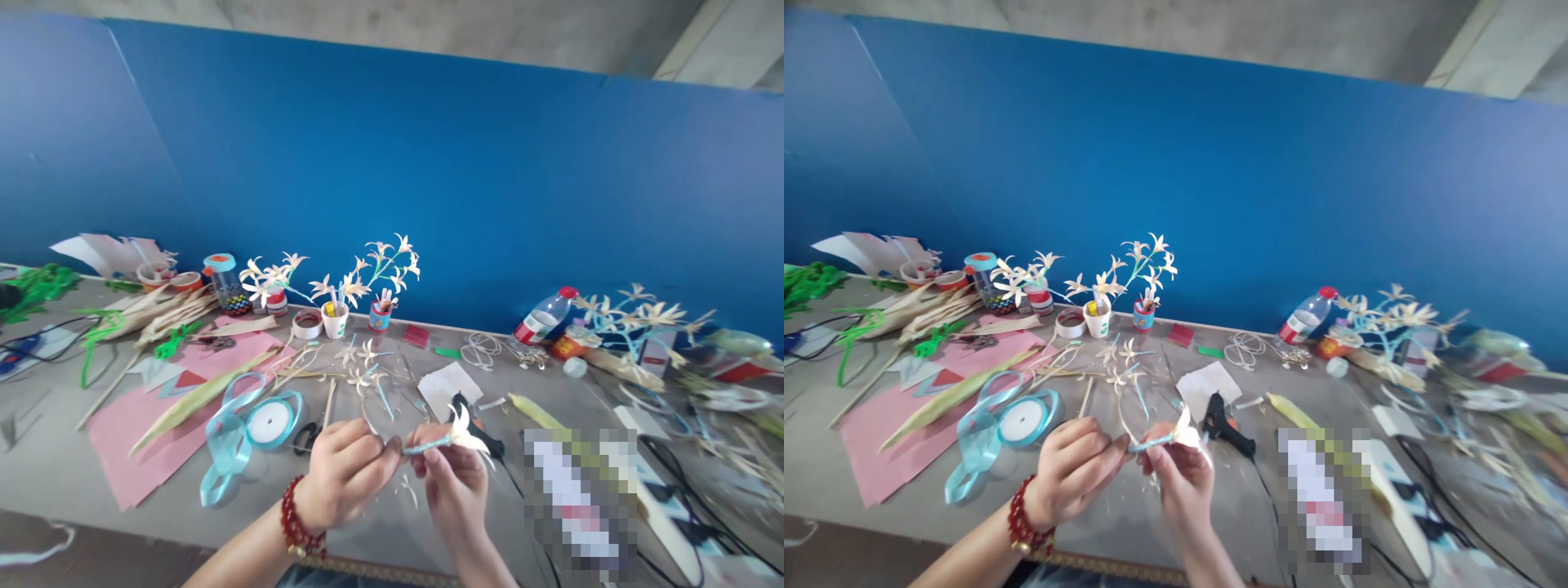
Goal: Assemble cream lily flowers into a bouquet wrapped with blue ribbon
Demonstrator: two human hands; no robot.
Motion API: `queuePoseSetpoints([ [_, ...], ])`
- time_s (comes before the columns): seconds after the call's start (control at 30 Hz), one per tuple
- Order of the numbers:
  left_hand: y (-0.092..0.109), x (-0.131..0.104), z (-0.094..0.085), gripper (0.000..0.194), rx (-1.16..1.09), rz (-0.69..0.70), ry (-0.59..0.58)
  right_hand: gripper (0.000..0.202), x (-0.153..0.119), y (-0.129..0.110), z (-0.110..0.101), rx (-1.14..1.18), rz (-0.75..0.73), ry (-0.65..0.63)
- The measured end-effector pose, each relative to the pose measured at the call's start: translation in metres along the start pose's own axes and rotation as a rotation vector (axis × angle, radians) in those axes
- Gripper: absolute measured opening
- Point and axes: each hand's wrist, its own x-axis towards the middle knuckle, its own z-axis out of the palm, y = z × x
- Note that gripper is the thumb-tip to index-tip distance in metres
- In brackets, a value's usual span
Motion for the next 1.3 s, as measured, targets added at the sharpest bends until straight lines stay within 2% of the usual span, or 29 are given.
queuePoseSetpoints([
  [0.13,-0.0002,-0.0006,-0.0005,0.019,0.01,0.005,-0.011,0.015,-0.0003,0.0,-0.0007,0.001,0.004,-0.007],
  [0.4,-0.0004,0.0059,-0.0012,0.014,0.005,0.056,0.039,0.016,-0.0022,0.003,-0.0045,0.007,0.023,-0.011],
  [0.6,-0.0013,0.0067,-0.0028,0.012,0.078,0.086,0.043,0.019,-0.0035,-0.0005,-0.0033,-0.014,0.025,0.009],
  [0.83,-0.0003,0.0072,-0.0006,0.011,0.082,0.071,0.032,0.017,-0.0025,-0.0007,-0.0025,0.01,0.035,0.013],
  [1.3,-0.0018,0.0016,0.0043,0.012,0.08,0.038,0.0,0.02,-0.0021,-0.0014,0.0017,0.0,0.057,0.103],
])
